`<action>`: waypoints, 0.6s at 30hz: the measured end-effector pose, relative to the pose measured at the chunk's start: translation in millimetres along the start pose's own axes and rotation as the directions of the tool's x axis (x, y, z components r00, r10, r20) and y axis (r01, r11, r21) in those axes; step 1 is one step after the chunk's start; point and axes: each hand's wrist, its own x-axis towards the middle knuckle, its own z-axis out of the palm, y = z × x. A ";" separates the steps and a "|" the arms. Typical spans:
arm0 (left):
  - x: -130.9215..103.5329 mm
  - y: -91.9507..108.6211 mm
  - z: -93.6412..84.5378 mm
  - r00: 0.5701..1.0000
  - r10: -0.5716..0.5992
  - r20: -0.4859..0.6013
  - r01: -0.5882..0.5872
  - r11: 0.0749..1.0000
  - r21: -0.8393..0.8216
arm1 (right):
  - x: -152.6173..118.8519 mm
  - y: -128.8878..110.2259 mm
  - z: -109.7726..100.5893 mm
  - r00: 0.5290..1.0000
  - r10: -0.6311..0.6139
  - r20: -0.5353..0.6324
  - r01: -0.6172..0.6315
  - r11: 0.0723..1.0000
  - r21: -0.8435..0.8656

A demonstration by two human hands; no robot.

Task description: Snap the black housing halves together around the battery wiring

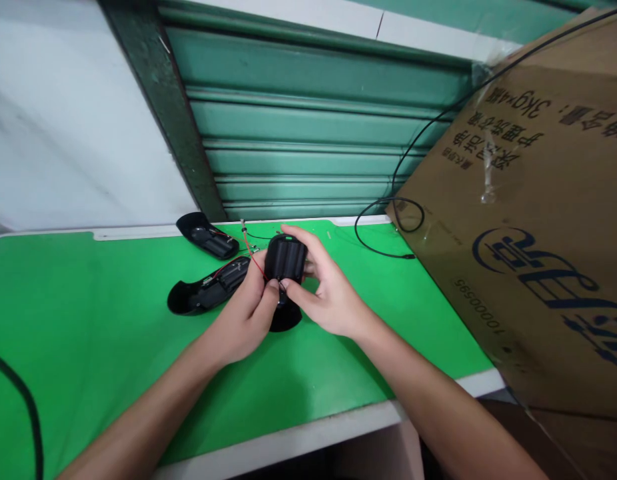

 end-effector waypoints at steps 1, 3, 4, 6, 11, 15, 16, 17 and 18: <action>0.0 0.2 0.3 1.000 0.001 -0.002 -0.001 1.000 0.009 | -0.2 0.7 0.8 1.000 -0.009 -0.007 0.009 1.000 -0.010; 0.3 0.8 1.4 1.000 0.004 -0.004 -0.003 1.000 0.027 | -0.3 1.5 2.4 1.000 -0.017 -0.019 0.017 1.000 -0.020; 0.5 1.2 2.1 1.000 0.006 -0.006 -0.005 0.999 0.036 | -0.3 1.5 3.2 1.000 -0.016 -0.023 0.016 1.000 -0.019; 1.0 2.3 4.1 1.000 0.008 -0.010 -0.007 0.999 0.050 | -0.3 1.0 5.0 0.999 -0.007 -0.034 0.007 1.000 -0.011; 1.3 5.8 7.4 1.000 0.016 -0.027 -0.014 0.998 0.059 | 0.0 -1.5 9.4 0.997 0.026 -0.066 -0.026 1.000 -0.001; 1.5 4.1 5.3 0.996 -0.082 -0.024 0.080 0.994 -0.072 | 1.5 -3.4 7.9 0.998 0.039 -0.053 -0.038 0.999 0.013; 1.7 2.7 4.5 0.993 -0.115 -0.015 0.111 0.984 -0.140 | 2.0 -3.8 6.6 0.998 0.044 -0.042 -0.043 0.999 0.019; 2.0 1.3 3.8 0.990 -0.140 -0.005 0.136 0.969 -0.205 | 2.6 -4.1 5.0 0.998 0.054 -0.028 -0.053 0.998 0.031; 2.2 0.0 3.2 0.988 -0.156 0.004 0.152 0.955 -0.256 | 3.2 -4.2 3.3 0.998 0.067 -0.008 -0.067 0.997 0.050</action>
